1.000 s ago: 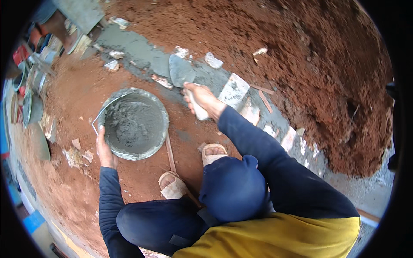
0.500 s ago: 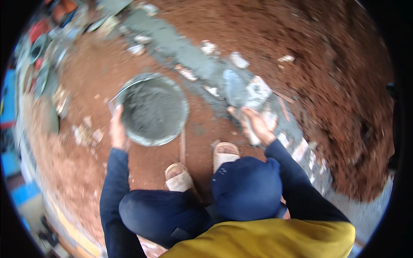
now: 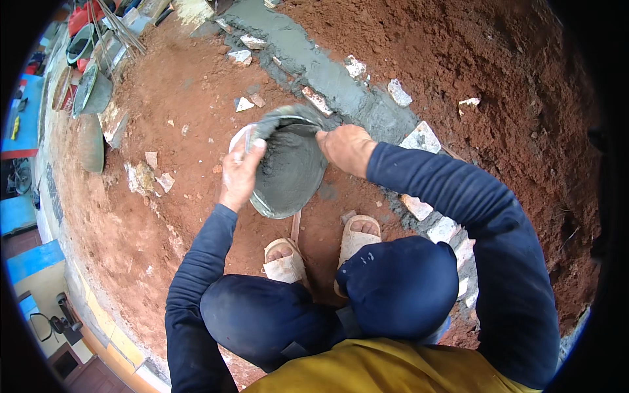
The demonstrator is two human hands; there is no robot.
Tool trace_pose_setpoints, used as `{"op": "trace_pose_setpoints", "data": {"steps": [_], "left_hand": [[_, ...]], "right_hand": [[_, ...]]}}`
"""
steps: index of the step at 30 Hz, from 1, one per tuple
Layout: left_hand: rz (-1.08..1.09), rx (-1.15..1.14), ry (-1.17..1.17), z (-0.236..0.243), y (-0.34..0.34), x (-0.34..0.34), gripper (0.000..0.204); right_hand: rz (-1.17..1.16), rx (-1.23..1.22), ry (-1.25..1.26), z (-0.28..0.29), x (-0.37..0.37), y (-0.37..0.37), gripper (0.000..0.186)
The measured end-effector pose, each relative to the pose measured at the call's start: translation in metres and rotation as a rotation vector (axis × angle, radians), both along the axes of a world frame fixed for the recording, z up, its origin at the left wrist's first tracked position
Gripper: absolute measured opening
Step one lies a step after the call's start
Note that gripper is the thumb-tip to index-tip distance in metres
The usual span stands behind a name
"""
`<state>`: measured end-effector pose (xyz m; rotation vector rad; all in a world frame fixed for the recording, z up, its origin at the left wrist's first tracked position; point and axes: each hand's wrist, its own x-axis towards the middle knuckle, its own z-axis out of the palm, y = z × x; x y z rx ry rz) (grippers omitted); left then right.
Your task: The person scoops wet mortar from a bucket with a trowel and spreads it along a narrow trench between brick fragments on the ground. The person repeatedly scoops and smooths the mortar to fill the gap.
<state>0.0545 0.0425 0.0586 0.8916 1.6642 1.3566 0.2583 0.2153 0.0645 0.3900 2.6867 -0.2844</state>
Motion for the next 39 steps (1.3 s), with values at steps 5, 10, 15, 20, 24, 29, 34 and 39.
{"op": "trace_pose_setpoints", "data": {"steps": [5, 10, 15, 20, 24, 29, 34, 39], "left_hand": [[-0.019, 0.024, 0.033, -0.004, 0.001, -0.003, 0.051], [-0.007, -0.021, 0.051, -0.006, -0.003, -0.008, 0.051], [0.148, -0.035, 0.066, -0.006, -0.003, -0.018, 0.049], [0.215, -0.063, -0.131, -0.011, -0.008, -0.035, 0.048], [0.238, -0.073, -0.175, -0.014, -0.015, -0.052, 0.053], [0.255, -0.059, -0.281, -0.015, -0.022, -0.057, 0.056], [0.299, -0.062, -0.294, -0.014, -0.022, -0.056, 0.054], [0.211, -0.049, -0.351, -0.010, -0.022, -0.058, 0.057]], "right_hand": [[-0.143, -0.378, -0.138, -0.015, 0.011, 0.000, 0.052], [-0.156, -0.670, -0.030, -0.054, 0.025, -0.040, 0.060], [-0.515, -1.179, 0.032, -0.055, 0.042, -0.079, 0.056], [-0.763, -1.367, 0.071, 0.001, 0.085, -0.084, 0.040], [-0.753, -0.837, 0.415, 0.014, 0.159, -0.083, 0.033], [-0.903, -0.001, 0.465, -0.016, 0.239, -0.082, 0.038], [-1.189, -0.116, 0.477, -0.029, 0.252, -0.098, 0.043], [-1.679, -0.845, 0.654, -0.034, 0.238, -0.123, 0.041]]}}
